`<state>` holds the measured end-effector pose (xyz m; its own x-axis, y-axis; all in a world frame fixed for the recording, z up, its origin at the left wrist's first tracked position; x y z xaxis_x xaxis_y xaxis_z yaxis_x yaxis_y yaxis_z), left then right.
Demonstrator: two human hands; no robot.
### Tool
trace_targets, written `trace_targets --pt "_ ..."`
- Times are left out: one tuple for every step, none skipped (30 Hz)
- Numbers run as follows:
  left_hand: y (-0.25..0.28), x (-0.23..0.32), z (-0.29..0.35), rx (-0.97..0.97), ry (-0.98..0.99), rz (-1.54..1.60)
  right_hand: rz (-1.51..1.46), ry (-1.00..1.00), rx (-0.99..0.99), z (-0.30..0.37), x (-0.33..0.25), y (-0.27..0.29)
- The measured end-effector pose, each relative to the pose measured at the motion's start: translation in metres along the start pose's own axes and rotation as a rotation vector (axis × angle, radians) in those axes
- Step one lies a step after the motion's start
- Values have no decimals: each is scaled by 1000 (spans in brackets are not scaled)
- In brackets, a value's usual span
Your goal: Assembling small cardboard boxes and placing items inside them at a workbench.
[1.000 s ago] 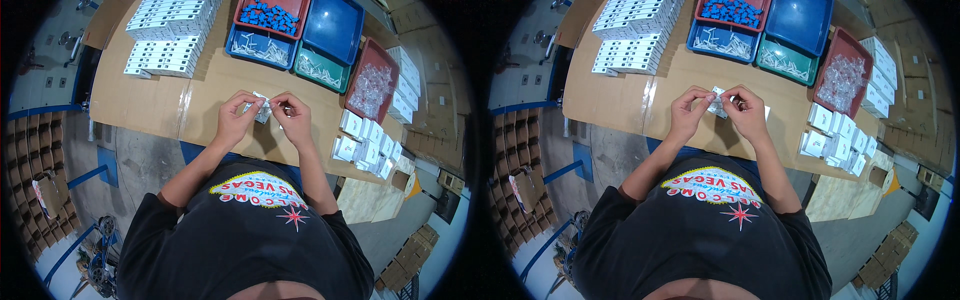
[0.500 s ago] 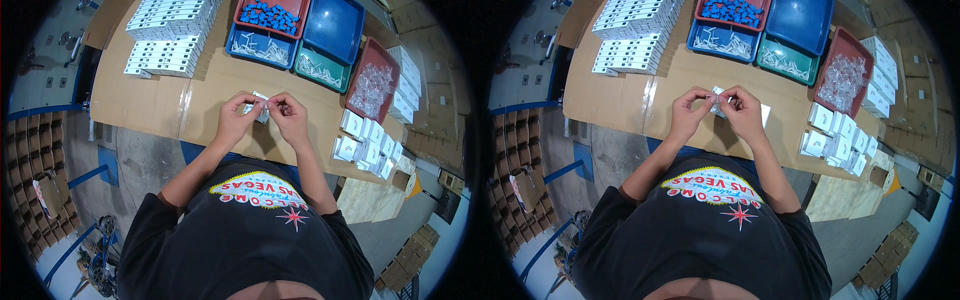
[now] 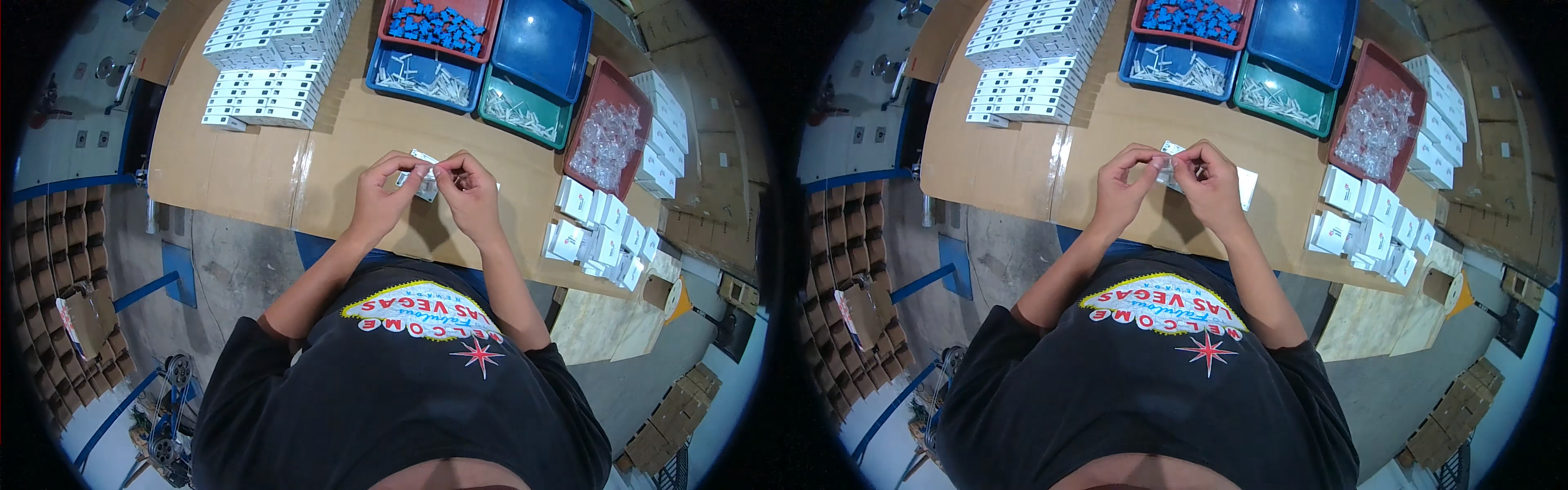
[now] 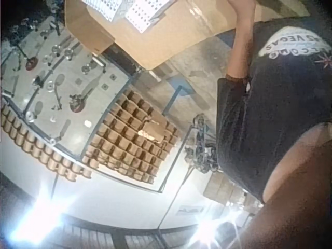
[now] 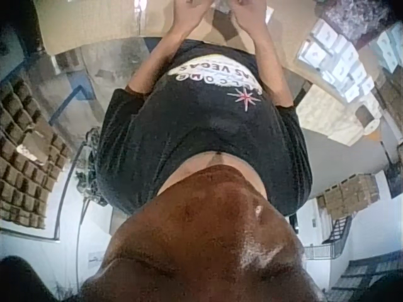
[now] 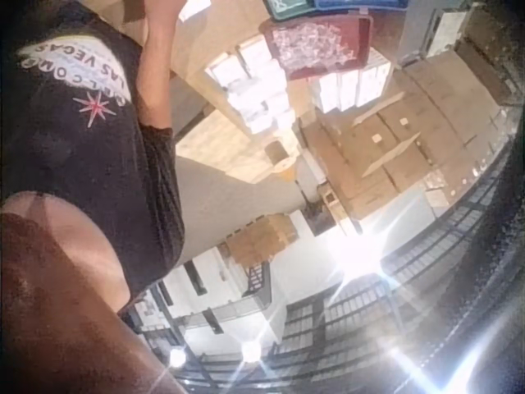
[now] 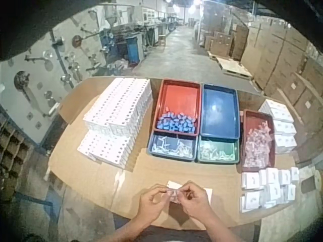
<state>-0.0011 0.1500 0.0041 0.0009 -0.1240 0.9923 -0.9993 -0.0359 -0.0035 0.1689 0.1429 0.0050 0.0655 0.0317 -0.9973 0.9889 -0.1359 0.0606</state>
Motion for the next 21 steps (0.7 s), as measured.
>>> trace_targets --pt "1 2 -1 -37 20 26 6 -9 0 -1 1 2" --pt "2 2 -1 -38 23 27 14 -22 1 -1 2 5" --pt "4 2 0 -52 5 -30 15 -24 2 -1 3 7" --pt "4 1 1 -68 -14 -86 46 -29 -24 -1 4 8" --pt "4 1 2 -67 -16 -86 75 -29 -52 -1 4 8" --pt "4 1 3 -37 -15 -92 76 -27 -52 -1 2 7" --pt "5 0 4 -6 -14 -97 62 -68 -55 0 1 4" --pt "5 -3 4 -6 -16 -98 48 -109 -57 1 1 1" --pt "4 -9 4 9 19 -74 47 -108 -58 0 1 1" --pt "5 -13 3 25 54 -51 36 -153 -69 -1 3 0" --pt "5 -15 2 24 53 -51 25 -198 -78 -3 5 -1" --pt "6 -17 1 -10 78 -47 25 -197 -78 -5 6 0" --pt "7 -18 0 -44 104 -42 34 -192 -111 -8 6 2" --pt "8 -17 -1 -45 103 -41 46 -186 -143 -9 6 3" --pt "9 -14 -2 -64 56 -106 47 -186 -140 -10 4 4" --pt "9 -13 -2 -84 8 -171 57 -232 -180 -11 2 3" --pt "11 -13 -2 -83 8 -170 67 -276 -222 -11 1 1" --pt "13 -15 -2 -102 14 -211 67 -276 -222 -10 1 3" --pt "14 -18 -1 -122 20 -252 81 -307 -284 -8 2 6" --pt "16 -21 1 -120 21 -254 93 -336 -348 -5 4 8" --pt "17 -27 7 -151 161 -184 91 -336 -351 -2 5 11"
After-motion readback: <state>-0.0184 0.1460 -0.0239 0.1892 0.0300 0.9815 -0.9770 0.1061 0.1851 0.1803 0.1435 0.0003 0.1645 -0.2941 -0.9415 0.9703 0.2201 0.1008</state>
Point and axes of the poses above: each hand's wrist, its own z-axis away from the middle knuckle, its own y-axis out of the back of the hand, x = y × z, the point moved 3 cm from there along -z, towards the middle knuckle, and after that the axes turned 8 degrees about x, right-handed, at the moved point
